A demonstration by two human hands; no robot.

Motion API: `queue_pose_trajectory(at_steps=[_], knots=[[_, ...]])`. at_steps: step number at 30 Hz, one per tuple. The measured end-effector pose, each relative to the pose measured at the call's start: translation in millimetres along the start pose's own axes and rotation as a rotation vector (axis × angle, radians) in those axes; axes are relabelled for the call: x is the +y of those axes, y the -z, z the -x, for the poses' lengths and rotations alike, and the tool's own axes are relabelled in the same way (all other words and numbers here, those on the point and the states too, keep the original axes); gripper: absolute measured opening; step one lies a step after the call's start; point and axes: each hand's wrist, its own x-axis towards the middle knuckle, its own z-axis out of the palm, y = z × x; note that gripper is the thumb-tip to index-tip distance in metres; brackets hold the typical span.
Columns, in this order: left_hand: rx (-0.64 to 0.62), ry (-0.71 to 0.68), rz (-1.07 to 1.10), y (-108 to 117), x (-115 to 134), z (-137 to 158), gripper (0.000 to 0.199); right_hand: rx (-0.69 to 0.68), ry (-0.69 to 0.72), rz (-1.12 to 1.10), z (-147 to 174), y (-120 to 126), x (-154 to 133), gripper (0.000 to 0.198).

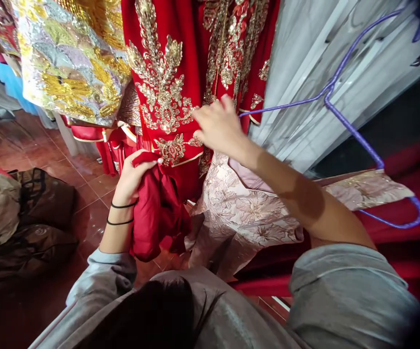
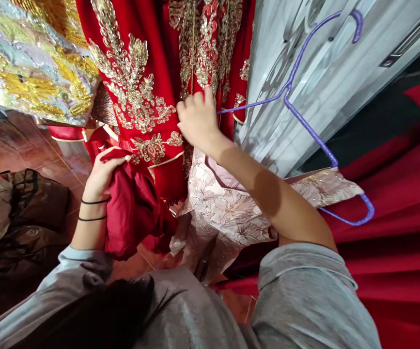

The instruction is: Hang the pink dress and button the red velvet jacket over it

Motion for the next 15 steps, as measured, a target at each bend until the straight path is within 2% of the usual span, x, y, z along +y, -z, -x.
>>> queue_pose_trajectory(at_steps=[2, 4, 7, 10, 12, 15], knots=[[-0.019, -0.005, 0.037, -9.6, -0.7, -12.4, 0.017, 0.007, -0.211, 0.107, 2.8, 16.1, 24.6, 0.035], [-0.02, -0.027, 0.074, -21.1, -1.3, -28.6, 0.018, -0.07, -0.323, 0.152, 9.7, 28.2, 37.2, 0.037], [0.006, -0.048, 0.126, -36.7, -0.6, -58.3, 0.016, -0.143, -0.275, 0.098, 21.9, 51.0, 33.3, 0.038], [-0.004, -0.033, 0.112, -48.4, 6.0, -85.6, 0.013, -0.423, -0.179, -0.073, 26.2, 78.7, 24.8, 0.031], [-0.052, -0.019, 0.08, -57.2, 14.2, -97.1, 0.011, -0.617, -0.149, -0.15, 20.4, 90.2, 27.2, 0.03], [-0.212, -0.036, 0.018, -76.7, 29.1, -102.3, 0.011, -0.724, -0.154, -0.18, 0.4, 85.5, 38.7, 0.045]])
